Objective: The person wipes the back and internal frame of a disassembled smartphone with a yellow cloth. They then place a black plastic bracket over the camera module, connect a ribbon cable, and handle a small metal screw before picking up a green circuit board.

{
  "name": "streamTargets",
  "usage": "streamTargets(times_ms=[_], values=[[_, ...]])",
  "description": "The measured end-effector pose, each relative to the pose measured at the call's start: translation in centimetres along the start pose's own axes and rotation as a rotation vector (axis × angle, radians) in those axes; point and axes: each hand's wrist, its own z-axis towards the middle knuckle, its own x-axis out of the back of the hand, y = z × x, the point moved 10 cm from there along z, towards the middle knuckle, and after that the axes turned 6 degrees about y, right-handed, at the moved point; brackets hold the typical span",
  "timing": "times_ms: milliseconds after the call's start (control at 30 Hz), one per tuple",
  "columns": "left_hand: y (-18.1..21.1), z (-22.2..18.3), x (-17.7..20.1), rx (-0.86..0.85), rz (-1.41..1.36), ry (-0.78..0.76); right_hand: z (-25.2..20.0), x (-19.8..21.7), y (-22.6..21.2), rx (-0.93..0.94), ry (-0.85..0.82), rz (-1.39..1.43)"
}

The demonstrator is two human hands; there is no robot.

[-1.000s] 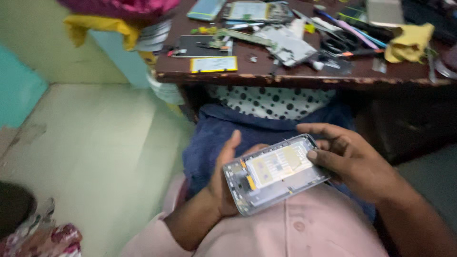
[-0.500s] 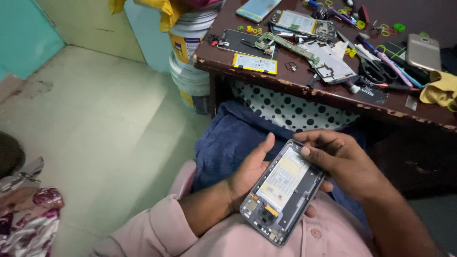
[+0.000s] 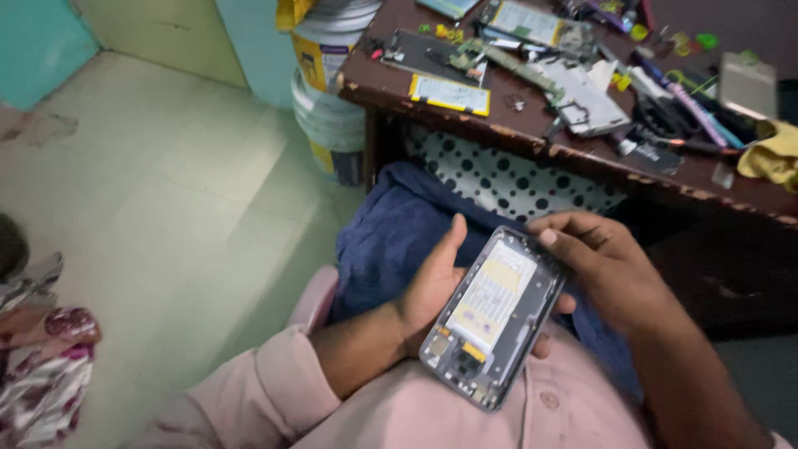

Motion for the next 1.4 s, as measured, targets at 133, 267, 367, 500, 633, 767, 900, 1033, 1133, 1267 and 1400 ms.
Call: streamTargets(times_ms=[133, 267, 367, 500, 633, 767, 900, 1033, 1133, 1267, 1400], values=[[1.2, 0.3, 2.8, -0.113, 0.036, 0.177, -0.6, -0.2, 0.6, -0.047, -0.007, 0.060], [3.1, 0.3, 1.5, -0.318, 0.157, 0.118, -2.0, 0.1, 0.3, -0.058, 0.065, 0.047], [3.7, -0.2, 0.0, -0.446, 0.257, 0.121, -3.6, -0.4, 0.9, -0.079, 0.042, 0.033], [5.0, -1.1, -0.9, -0.647, 0.594, 0.339, -6.7, -0.7, 3.4, -0.224, 0.002, 0.203], [5.6, -1.6, -2.1, -0.811, 0.687, 0.349, -7.9, -1.5, 2.8, -0.105, -0.128, 0.296], [6.2, -2.1, -2.1, -0.929, 0.856, 0.371, -8.2, -0.3, 3.0, -0.138, -0.015, 0.219], [5.7, -2.1, -0.1, -0.774, 0.701, 0.435, -7.2, 1.0, 2.1, -0.107, 0.109, 0.374], [4.6, -2.1, -1.7, -0.634, 0.511, 0.244, -5.7, 3.8, 1.6, -0.113, 0.277, 0.355], [2.8, -1.2, -2.6, -0.409, 0.260, 0.135, -4.7, 4.9, 0.5, -0.112, 0.278, 0.336], [0.0, -0.5, -2.8, -0.093, -0.023, 0.085, -3.5, 3.5, -1.8, -0.046, 0.152, 0.273], [-1.7, -0.6, -1.7, 0.132, 0.069, 0.116, -2.6, 1.2, -2.9, 0.011, 0.079, 0.015]])
